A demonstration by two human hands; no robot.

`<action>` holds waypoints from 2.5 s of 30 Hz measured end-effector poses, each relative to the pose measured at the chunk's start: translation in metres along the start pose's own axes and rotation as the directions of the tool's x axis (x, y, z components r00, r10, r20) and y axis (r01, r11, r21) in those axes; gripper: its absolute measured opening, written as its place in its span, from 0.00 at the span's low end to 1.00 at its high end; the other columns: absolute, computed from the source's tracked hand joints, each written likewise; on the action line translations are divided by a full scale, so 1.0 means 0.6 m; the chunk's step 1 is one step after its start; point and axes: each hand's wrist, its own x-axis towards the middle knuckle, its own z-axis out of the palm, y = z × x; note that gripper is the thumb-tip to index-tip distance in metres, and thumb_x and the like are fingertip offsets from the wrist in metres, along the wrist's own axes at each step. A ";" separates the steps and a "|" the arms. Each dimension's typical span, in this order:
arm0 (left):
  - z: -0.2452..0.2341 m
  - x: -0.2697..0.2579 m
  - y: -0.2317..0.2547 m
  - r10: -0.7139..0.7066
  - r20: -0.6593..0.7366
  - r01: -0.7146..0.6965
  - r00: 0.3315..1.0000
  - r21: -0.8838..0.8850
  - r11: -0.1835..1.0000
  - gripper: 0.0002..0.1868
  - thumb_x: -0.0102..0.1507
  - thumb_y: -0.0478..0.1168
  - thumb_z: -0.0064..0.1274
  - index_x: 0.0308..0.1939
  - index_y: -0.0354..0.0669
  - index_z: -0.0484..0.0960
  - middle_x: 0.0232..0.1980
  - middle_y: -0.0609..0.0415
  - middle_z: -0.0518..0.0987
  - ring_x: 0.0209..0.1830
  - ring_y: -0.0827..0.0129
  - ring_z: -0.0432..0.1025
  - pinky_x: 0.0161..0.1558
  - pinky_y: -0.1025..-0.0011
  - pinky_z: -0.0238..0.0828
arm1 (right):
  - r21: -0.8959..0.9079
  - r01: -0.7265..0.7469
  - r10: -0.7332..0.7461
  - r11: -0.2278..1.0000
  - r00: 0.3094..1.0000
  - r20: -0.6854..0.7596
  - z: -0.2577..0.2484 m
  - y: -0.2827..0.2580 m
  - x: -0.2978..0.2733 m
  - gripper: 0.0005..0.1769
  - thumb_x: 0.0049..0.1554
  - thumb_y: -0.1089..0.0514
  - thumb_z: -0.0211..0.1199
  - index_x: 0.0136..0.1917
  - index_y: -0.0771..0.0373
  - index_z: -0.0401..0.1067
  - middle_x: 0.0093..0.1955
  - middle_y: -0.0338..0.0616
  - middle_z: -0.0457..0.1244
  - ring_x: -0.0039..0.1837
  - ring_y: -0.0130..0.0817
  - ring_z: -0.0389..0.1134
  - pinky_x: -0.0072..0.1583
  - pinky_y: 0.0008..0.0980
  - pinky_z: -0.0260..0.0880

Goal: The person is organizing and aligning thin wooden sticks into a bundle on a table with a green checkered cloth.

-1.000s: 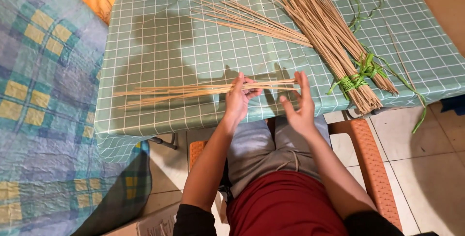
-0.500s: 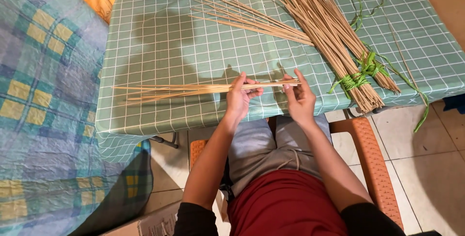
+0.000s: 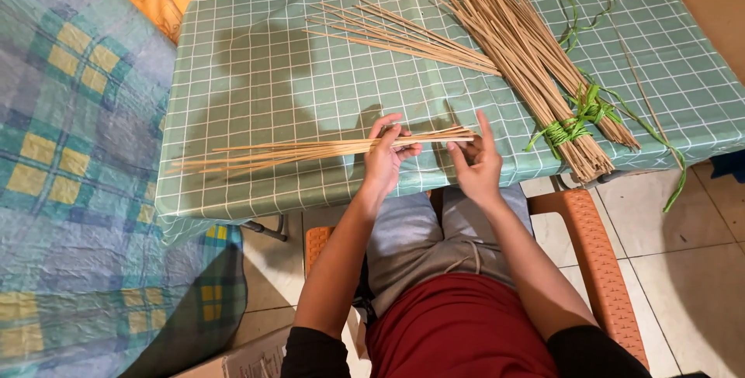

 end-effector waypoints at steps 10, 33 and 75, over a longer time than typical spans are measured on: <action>-0.007 -0.002 -0.004 -0.032 -0.058 0.032 0.998 0.000 0.999 0.12 0.68 0.38 0.51 0.56 0.40 0.77 0.29 0.47 0.75 0.23 0.50 0.80 0.25 0.63 0.86 | 0.278 -0.159 0.124 0.948 0.983 0.138 -0.030 -0.050 0.035 0.44 0.51 0.83 0.57 0.79 0.63 0.57 0.71 0.49 0.59 0.73 0.44 0.65 0.65 0.32 0.74; -0.008 -0.008 -0.002 -0.087 -0.049 0.088 0.995 0.036 0.995 0.11 0.65 0.32 0.47 0.50 0.32 0.79 0.27 0.42 0.75 0.23 0.50 0.80 0.22 0.63 0.84 | -0.781 0.485 -0.070 0.394 0.863 0.501 -0.046 0.085 0.287 0.09 0.59 0.52 0.66 0.52 0.47 0.83 0.43 0.37 0.73 0.47 0.39 0.75 0.50 0.36 0.75; -0.028 0.009 -0.015 -0.107 -0.081 0.104 0.991 -0.034 0.994 0.09 0.68 0.40 0.49 0.51 0.44 0.76 0.31 0.47 0.77 0.24 0.50 0.80 0.24 0.66 0.84 | -0.721 0.560 -0.078 0.408 0.808 0.584 0.025 0.155 0.264 0.11 0.59 0.50 0.63 0.55 0.38 0.78 0.49 0.29 0.68 0.48 0.39 0.74 0.49 0.37 0.75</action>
